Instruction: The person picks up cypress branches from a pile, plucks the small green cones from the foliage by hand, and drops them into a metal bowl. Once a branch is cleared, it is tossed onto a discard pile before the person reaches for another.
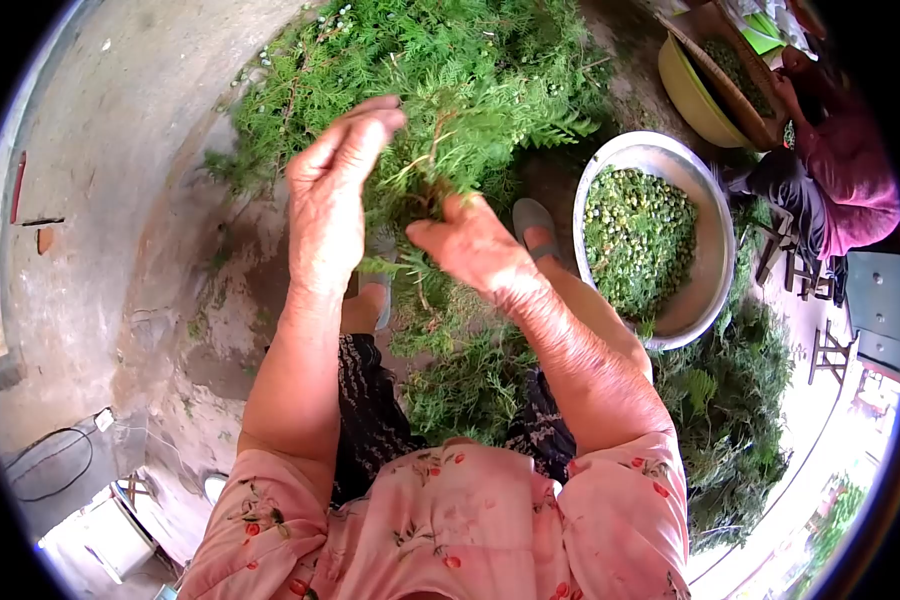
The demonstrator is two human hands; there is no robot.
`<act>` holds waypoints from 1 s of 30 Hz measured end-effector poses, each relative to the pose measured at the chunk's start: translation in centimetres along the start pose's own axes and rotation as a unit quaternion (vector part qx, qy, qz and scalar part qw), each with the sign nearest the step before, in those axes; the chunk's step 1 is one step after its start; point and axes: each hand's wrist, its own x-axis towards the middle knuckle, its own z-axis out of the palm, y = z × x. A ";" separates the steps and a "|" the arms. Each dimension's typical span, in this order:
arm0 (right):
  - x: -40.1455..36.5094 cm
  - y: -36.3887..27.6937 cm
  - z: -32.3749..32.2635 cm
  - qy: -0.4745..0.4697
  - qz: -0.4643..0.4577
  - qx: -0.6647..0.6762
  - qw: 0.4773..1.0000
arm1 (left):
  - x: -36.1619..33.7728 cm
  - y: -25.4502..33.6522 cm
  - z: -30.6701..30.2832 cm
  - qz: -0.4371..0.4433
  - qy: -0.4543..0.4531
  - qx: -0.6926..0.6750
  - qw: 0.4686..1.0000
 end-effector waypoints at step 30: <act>1.2 -2.6 -0.5 0.021 0.257 0.411 0.874 | -1.2 0.8 0.8 -0.285 0.068 -0.074 0.953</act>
